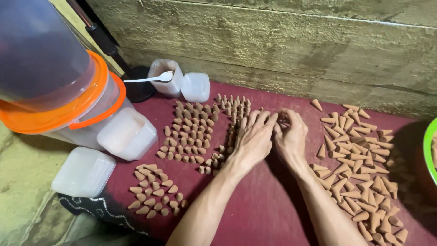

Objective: Arrange incense cones into neat rows and grids on a work surface

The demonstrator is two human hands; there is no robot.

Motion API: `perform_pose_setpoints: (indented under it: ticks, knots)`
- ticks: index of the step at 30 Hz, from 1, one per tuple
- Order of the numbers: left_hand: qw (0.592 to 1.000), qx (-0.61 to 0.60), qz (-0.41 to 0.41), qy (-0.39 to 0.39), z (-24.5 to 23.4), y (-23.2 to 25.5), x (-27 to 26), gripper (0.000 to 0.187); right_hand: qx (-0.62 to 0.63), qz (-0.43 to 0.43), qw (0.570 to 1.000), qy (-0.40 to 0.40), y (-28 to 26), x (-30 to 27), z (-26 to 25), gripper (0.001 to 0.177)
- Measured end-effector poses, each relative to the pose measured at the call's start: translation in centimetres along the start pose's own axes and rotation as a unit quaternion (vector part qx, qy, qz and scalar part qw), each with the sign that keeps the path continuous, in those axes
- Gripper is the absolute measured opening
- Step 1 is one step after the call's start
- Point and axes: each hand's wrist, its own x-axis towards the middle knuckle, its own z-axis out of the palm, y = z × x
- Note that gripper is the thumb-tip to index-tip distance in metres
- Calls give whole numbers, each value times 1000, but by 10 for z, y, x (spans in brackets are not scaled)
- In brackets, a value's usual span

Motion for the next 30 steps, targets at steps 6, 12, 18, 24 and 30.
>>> perform_pose_setpoints:
  ticks: [6, 12, 18, 24, 30]
  knots:
    - [996, 78, 38, 8, -21, 2, -5, 76, 11, 7, 1000, 10, -2, -3, 4, 37]
    - [992, 116, 41, 10, -20, -6, -1, 69, -1, -8, 1000, 16, 6, -5, 13, 29]
    - [993, 112, 42, 7, -13, -17, -4, 71, 3, 7, 1000, -1, -6, -5, 14, 22]
    - [994, 104, 38, 4, -18, -15, -3, 70, -19, -9, 1000, 8, 7, -4, 18, 26]
    - [993, 102, 52, 11, -8, -24, -3, 70, -1, 11, 1000, 6, 4, -6, 22, 24]
